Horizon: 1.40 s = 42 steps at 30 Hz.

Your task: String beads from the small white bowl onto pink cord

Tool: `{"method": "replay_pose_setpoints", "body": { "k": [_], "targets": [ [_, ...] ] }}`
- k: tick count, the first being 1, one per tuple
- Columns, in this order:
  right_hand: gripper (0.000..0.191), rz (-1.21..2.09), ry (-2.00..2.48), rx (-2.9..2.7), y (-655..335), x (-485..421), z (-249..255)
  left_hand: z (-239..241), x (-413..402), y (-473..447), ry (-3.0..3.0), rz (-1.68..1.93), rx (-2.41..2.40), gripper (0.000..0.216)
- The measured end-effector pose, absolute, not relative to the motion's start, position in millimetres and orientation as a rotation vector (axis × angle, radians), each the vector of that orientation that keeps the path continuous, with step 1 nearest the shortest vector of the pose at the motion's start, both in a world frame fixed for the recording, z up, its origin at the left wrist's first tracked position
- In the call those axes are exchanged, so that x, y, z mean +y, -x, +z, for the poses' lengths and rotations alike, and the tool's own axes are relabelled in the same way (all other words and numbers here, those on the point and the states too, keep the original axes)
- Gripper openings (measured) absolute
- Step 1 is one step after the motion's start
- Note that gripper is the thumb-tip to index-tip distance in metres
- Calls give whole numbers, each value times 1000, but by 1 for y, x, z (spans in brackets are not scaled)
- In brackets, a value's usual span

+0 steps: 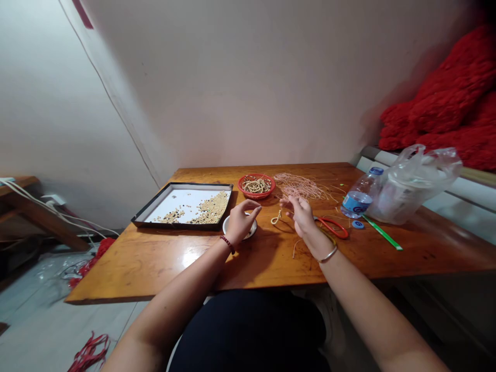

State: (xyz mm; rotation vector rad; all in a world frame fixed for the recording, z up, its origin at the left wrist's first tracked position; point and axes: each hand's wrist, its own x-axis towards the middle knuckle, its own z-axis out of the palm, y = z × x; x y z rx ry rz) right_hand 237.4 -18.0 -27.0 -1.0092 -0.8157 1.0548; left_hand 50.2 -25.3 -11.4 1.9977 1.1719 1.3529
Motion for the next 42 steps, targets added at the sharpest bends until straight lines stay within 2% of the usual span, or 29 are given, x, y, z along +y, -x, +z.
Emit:
{"method": "replay_pose_setpoints", "body": {
  "k": [10, 14, 27, 42],
  "targets": [
    [49, 1050, 1039, -1222, -230, -23, -29, -11, -27, -53, -1963, 1382, 1090, 23],
    [42, 1023, 1025, -1310, -228, -23, -32, -11, -29, -55, -1970, 1396, 1046, 23],
    [36, 1074, 1008, -1648, -228, -31, -33, -11, -27, -53, -1972, 1429, 1017, 20],
    [36, 1034, 971, -1372, -224, -21, -37, -15, -26, -53, -2044, 1026, 1028, 37]
  ]
}}
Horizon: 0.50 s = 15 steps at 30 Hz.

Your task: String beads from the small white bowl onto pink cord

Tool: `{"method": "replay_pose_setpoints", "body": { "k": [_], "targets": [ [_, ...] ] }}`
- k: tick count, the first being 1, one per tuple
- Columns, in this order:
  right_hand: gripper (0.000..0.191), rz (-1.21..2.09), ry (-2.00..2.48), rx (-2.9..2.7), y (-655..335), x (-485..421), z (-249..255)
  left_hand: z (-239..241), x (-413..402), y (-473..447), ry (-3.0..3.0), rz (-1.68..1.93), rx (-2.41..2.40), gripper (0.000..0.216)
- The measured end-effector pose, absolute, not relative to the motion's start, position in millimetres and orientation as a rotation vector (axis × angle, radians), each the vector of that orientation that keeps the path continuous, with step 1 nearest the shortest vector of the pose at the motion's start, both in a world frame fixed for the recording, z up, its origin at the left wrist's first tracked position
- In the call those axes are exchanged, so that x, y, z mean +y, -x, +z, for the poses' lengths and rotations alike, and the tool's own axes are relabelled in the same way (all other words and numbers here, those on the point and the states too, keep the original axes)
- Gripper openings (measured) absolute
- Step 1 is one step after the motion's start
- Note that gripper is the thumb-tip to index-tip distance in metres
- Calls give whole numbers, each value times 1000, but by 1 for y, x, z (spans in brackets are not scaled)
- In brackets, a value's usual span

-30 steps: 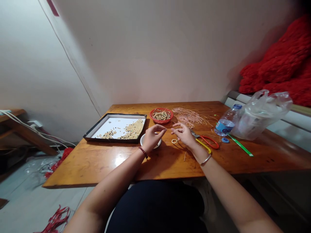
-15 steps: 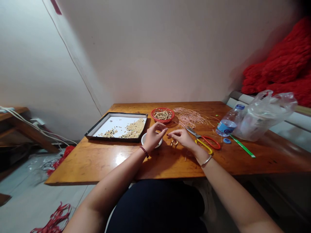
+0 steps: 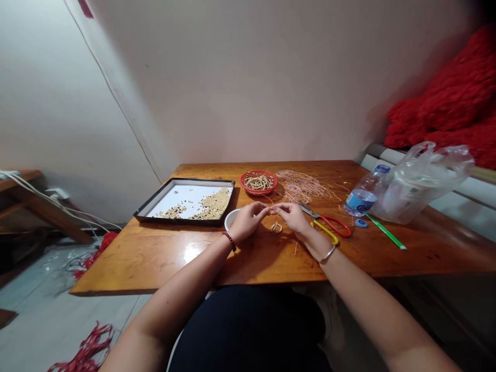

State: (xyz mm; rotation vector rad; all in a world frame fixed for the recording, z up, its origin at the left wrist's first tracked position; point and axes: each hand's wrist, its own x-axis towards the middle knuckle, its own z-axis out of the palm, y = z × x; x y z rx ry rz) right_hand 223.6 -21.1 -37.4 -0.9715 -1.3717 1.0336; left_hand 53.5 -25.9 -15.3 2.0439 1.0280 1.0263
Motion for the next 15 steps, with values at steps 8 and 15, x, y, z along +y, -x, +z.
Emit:
{"method": "replay_pose_setpoints", "body": {
  "k": [8, 15],
  "targets": [
    [35, 1134, 957, -1418, -218, -26, -38, -18, -21, -55, -1910, 1079, 947, 39],
    [46, 1140, 1069, -1297, -223, -28, -32, -16, -18, -54, -1832, 1226, 980, 36]
  ]
}}
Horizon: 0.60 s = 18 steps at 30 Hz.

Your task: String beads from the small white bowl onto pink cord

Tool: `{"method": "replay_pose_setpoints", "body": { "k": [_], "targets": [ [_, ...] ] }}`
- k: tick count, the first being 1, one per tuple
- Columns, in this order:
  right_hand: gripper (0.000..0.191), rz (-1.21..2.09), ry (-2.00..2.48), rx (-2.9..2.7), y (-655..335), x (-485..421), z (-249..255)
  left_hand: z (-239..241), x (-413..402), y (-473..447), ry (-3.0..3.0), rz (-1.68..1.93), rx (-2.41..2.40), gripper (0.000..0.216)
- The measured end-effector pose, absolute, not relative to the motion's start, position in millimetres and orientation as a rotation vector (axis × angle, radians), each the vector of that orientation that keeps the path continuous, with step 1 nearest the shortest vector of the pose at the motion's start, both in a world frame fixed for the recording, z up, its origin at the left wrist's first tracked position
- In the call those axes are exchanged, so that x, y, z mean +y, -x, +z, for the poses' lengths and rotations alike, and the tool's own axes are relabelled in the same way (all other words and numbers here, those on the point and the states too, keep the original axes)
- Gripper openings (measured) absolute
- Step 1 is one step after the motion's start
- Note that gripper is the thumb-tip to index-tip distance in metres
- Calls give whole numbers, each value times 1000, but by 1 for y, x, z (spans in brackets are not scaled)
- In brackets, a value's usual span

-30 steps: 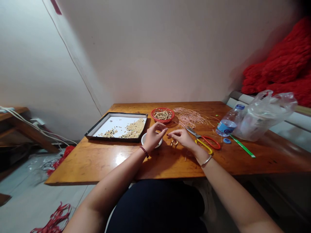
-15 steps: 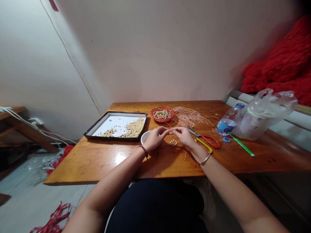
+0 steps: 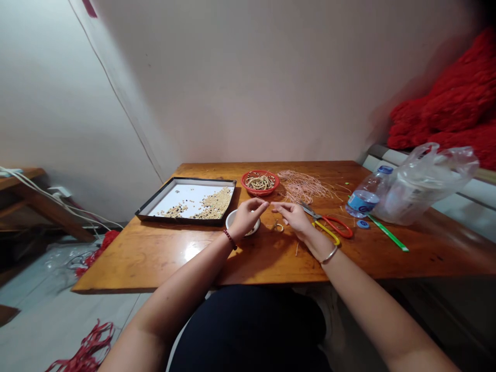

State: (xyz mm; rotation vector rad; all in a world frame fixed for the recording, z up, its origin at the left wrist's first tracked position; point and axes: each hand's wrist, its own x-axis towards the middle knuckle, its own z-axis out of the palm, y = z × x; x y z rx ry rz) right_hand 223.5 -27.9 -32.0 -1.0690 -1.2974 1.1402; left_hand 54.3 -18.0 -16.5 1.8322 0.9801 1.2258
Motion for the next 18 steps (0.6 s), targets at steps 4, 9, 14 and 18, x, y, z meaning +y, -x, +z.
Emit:
{"method": "replay_pose_setpoints", "body": {
  "k": [4, 9, 14, 18],
  "targets": [
    [58, 1154, 1000, -1195, -225, -28, -29, -10, -26, -55, -1955, 1194, 987, 33],
    [53, 1129, 930, -1205, -222, -33, -25, -4, -36, -57, -2087, 1015, 929, 31],
    [50, 1039, 947, -1279, -220, -35, -24, -2, -41, -58, -2136, 883, 907, 33],
    [50, 1095, 908, -1258, -218, -36, -25, -4, -42, -59, -2159, 950, 871, 27]
  ]
}}
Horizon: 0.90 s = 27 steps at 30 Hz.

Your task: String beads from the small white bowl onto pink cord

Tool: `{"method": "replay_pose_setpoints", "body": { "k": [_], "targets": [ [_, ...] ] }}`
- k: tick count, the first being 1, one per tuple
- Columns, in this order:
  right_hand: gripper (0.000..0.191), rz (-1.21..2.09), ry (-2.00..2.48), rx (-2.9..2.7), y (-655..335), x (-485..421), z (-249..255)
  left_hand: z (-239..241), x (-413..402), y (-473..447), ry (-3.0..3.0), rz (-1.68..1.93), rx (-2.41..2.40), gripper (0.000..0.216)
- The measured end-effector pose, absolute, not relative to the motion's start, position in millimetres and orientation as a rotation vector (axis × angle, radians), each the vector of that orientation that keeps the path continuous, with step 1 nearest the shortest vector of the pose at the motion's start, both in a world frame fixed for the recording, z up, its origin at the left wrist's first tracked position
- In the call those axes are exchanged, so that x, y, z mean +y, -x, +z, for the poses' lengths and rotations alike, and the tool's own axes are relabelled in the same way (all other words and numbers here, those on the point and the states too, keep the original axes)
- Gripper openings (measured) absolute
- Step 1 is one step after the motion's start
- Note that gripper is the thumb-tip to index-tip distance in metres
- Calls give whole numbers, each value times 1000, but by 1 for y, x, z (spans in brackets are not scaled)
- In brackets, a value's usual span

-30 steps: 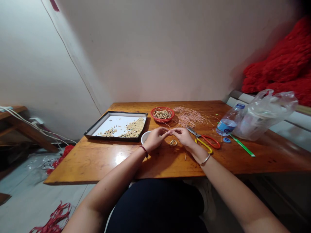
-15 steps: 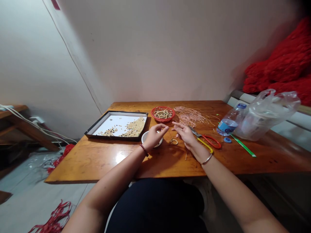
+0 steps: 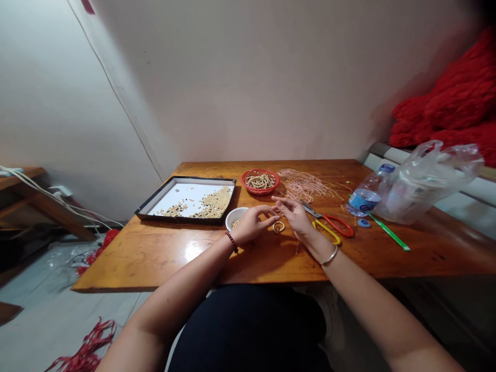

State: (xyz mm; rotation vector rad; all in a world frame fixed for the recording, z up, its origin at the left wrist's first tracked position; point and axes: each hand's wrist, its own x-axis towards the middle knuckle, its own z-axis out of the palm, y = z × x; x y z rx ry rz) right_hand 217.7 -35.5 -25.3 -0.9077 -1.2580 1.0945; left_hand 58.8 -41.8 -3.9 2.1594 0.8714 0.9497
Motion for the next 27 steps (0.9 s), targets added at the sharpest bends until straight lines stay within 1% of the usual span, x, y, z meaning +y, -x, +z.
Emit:
{"method": "replay_pose_setpoints", "body": {
  "k": [6, 12, 18, 27],
  "targets": [
    [47, 1145, 865, -1213, -215, -34, -31, -5, -43, -58, -2200, 921, 886, 27],
    [43, 1214, 921, -1221, -226, -37, -23, -2, -41, -59, -2094, 1034, 973, 31],
    [26, 1258, 919, -1315, -230, -41, -16, 0, -37, -58, -2049, 1033, 986, 35],
    [28, 1123, 913, -1476, -230, -34, -21, -6, -33, -55, -2083, 1022, 946, 29]
  ]
}}
